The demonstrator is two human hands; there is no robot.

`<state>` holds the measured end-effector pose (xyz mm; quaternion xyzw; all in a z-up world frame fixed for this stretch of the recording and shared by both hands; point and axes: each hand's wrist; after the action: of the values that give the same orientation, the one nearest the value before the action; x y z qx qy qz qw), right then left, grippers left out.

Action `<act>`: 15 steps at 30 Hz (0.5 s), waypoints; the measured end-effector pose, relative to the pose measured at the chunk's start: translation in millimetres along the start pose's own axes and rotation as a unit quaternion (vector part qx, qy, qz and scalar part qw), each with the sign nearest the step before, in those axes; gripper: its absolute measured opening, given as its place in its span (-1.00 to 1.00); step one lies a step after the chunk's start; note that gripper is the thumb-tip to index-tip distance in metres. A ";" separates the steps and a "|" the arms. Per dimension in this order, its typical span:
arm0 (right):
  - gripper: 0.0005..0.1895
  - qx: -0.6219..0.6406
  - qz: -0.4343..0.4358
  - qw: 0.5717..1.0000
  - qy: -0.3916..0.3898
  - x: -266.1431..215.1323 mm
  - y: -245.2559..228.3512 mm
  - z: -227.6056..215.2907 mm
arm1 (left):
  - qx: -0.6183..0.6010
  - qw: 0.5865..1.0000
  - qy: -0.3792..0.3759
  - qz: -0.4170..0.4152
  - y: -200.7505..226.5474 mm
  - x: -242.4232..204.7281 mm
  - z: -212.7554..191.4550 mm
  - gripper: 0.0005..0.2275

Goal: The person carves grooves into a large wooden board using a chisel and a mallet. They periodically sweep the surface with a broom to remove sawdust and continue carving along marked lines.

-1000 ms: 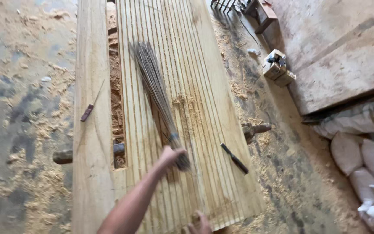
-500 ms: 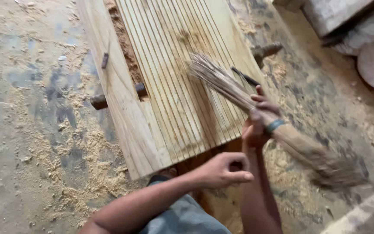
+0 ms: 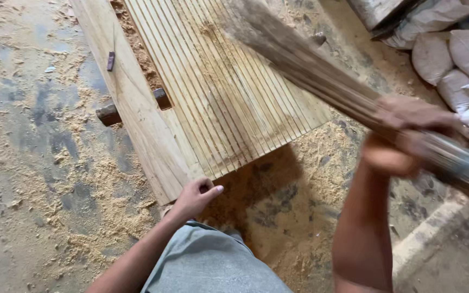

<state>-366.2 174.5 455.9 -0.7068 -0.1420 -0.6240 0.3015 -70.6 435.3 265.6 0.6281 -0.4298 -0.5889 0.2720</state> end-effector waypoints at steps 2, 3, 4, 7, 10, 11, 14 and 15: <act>-0.91 -0.081 0.220 0.967 -0.102 -29.9 32.8 21.0 | 0.016 1.000 0.007 -0.011 -6.3 4.6 -7.8 -0.66; -0.83 -0.151 0.353 0.907 -0.175 -43.8 43.4 27.2 | 0.024 1.000 0.009 -0.018 -10.7 3.3 -11.6 -0.67; -0.85 -0.182 0.452 0.857 -0.170 -52.6 47.6 28.8 | 0.031 0.999 0.013 -0.009 -15.4 0.6 -13.8 -0.67; -0.81 -0.332 0.574 0.731 -0.165 -55.4 51.4 27.7 | 0.027 0.999 0.025 -0.009 -32.1 1.0 -48.6 -0.69; -0.94 -0.164 0.272 0.946 -0.062 -26.4 26.3 15.2 | -0.021 0.997 0.032 -0.063 -54.9 -5.3 -76.0 -0.69; -0.94 -0.123 0.231 0.964 -0.045 -20.2 22.2 15.3 | -0.012 0.997 0.042 -0.060 -64.2 -2.3 -85.2 -0.69; -0.71 -0.005 0.088 0.996 0.010 -1.7 37.4 38.2 | 0.018 0.998 0.030 -0.042 -76.5 9.8 -123.6 -0.67; -0.69 -0.092 0.131 0.987 -0.024 -5.6 53.2 58.1 | 0.027 0.999 0.021 -0.036 -77.5 13.4 -137.0 -0.66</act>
<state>-290.2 169.2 434.9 -0.7588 0.0030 -0.5723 0.3111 78.9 438.6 214.8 0.6622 -0.4171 -0.5733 0.2425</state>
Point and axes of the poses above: each hand's wrist, its own x-axis towards the middle knuckle, its own z-axis out of the palm, y = z × x, and after that the axes turned 15 degrees about -y, right-handed
